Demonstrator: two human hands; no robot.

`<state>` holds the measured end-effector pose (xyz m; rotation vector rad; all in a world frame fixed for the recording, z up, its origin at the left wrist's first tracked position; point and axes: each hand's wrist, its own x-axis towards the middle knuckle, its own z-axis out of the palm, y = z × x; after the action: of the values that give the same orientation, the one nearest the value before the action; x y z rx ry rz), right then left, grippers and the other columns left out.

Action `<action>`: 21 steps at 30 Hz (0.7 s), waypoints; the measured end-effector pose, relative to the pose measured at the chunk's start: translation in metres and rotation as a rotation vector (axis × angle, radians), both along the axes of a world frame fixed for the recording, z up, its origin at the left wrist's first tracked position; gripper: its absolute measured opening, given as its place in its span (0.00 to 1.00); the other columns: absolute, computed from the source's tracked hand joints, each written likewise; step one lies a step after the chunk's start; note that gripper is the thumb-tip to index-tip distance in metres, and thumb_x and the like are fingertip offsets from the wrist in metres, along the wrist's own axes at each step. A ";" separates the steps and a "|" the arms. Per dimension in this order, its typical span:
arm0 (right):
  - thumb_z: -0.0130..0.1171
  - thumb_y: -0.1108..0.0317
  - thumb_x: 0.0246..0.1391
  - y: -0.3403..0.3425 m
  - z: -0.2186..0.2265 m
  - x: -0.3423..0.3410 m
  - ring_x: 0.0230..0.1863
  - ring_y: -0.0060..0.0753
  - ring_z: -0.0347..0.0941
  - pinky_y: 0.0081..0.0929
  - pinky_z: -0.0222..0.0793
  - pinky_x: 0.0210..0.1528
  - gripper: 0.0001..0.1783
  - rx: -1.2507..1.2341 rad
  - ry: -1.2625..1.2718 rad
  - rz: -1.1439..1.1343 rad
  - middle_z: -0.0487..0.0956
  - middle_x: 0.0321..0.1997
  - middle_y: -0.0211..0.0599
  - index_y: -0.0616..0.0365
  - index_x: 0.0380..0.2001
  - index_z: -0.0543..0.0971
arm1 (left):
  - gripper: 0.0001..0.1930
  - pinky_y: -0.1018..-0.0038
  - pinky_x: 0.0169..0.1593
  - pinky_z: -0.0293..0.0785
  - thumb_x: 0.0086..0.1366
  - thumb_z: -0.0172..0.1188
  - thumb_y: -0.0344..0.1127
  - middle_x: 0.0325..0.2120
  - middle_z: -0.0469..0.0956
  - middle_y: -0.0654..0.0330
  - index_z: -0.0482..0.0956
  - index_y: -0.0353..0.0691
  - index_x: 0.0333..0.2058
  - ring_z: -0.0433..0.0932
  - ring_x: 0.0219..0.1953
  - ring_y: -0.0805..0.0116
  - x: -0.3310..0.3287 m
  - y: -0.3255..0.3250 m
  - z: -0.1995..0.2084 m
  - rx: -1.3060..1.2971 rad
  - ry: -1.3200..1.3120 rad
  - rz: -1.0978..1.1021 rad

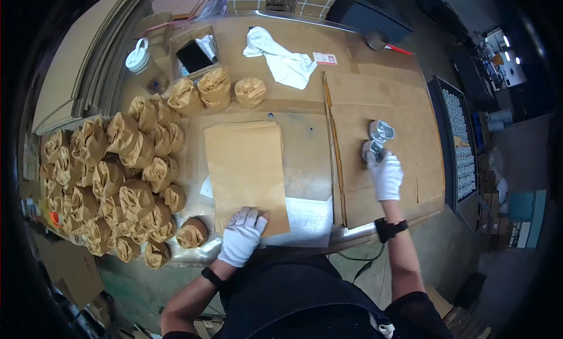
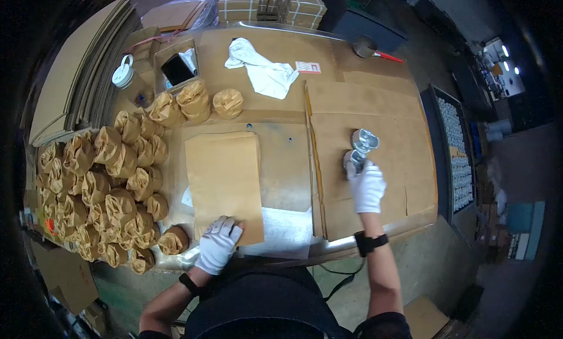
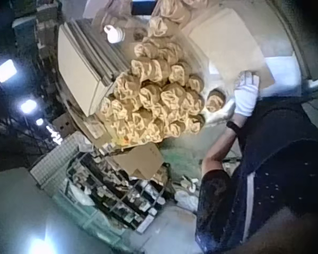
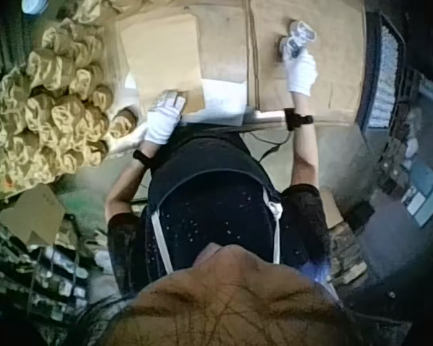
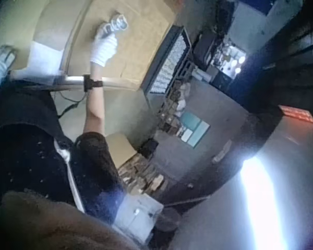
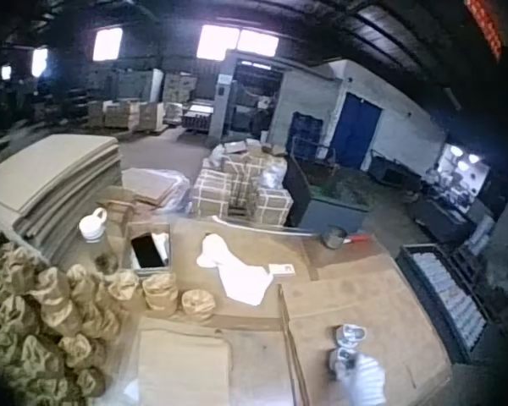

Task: The person places small metal cups into brown paper bags and folds the tops closed. They then move to a different table, cut a piece of cardboard, and use a tape dispenser to seal the paper bags shut. The sealed bags are placed into a larger cardboard box.

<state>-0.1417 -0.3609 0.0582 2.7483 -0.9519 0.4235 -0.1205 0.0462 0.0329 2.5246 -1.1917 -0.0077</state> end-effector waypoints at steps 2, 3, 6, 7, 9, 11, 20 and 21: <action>0.67 0.54 0.48 -0.035 -0.011 -0.014 0.31 0.44 0.83 0.42 0.78 0.33 0.16 -0.083 0.320 0.147 0.82 0.26 0.41 0.53 0.33 0.81 | 0.10 0.63 0.45 0.76 0.59 0.58 0.33 0.40 0.76 0.58 0.79 0.40 0.40 0.77 0.46 0.59 0.000 -0.006 0.003 -0.031 0.009 0.005; 0.67 0.58 0.45 -0.041 -0.017 -0.012 0.32 0.44 0.83 0.42 0.78 0.33 0.13 -0.035 0.401 0.147 0.83 0.27 0.40 0.52 0.32 0.80 | 0.10 0.62 0.43 0.75 0.60 0.57 0.34 0.38 0.75 0.59 0.79 0.41 0.40 0.77 0.42 0.60 0.002 -0.006 0.007 -0.066 -0.020 -0.017; 0.66 0.60 0.46 -0.028 -0.009 0.012 0.34 0.48 0.83 0.42 0.78 0.35 0.12 0.069 0.425 0.104 0.84 0.31 0.46 0.53 0.33 0.82 | 0.11 0.65 0.41 0.74 0.59 0.57 0.34 0.39 0.75 0.58 0.79 0.41 0.41 0.76 0.43 0.61 -0.012 0.001 -0.011 -0.042 -0.014 -0.032; 0.67 0.60 0.47 -0.004 0.016 0.027 0.33 0.44 0.83 0.37 0.78 0.37 0.14 0.315 0.423 0.097 0.86 0.33 0.43 0.55 0.37 0.84 | 0.16 0.65 0.41 0.72 0.58 0.58 0.35 0.42 0.74 0.57 0.78 0.40 0.46 0.75 0.45 0.61 -0.020 0.006 -0.022 0.045 -0.014 -0.029; 0.68 0.59 0.48 0.035 0.032 0.034 0.31 0.36 0.81 0.32 0.77 0.36 0.17 0.928 0.316 0.098 0.86 0.33 0.38 0.57 0.40 0.85 | 0.20 0.64 0.42 0.72 0.57 0.58 0.36 0.43 0.73 0.57 0.76 0.40 0.50 0.74 0.45 0.60 -0.019 0.010 -0.015 0.038 0.022 -0.035; 0.70 0.57 0.49 0.078 0.029 0.038 0.30 0.27 0.78 0.26 0.75 0.35 0.21 1.390 0.256 0.203 0.84 0.33 0.31 0.58 0.44 0.84 | 0.27 0.60 0.47 0.72 0.56 0.59 0.39 0.48 0.72 0.55 0.73 0.41 0.55 0.73 0.50 0.58 -0.022 0.016 -0.022 0.102 0.093 -0.075; 0.65 0.54 0.56 0.211 -0.036 0.038 0.30 0.28 0.75 0.28 0.72 0.29 0.17 1.927 0.437 0.118 0.82 0.36 0.28 0.53 0.43 0.83 | 0.14 0.58 0.55 0.72 0.64 0.58 0.34 0.52 0.74 0.51 0.76 0.35 0.47 0.75 0.54 0.51 -0.012 0.028 -0.009 -0.245 0.283 0.123; 0.65 0.52 0.55 0.211 -0.027 0.041 0.31 0.32 0.76 0.31 0.73 0.29 0.18 1.496 0.444 0.308 0.82 0.36 0.29 0.51 0.43 0.83 | 0.12 0.60 0.54 0.73 0.62 0.60 0.33 0.49 0.77 0.50 0.77 0.35 0.43 0.77 0.52 0.51 0.010 0.017 0.016 -0.149 -0.027 0.091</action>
<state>-0.1003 -0.1501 0.0317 3.8781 -0.8462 -1.4077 -0.1102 0.0631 0.0489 2.4517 -1.0457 0.1328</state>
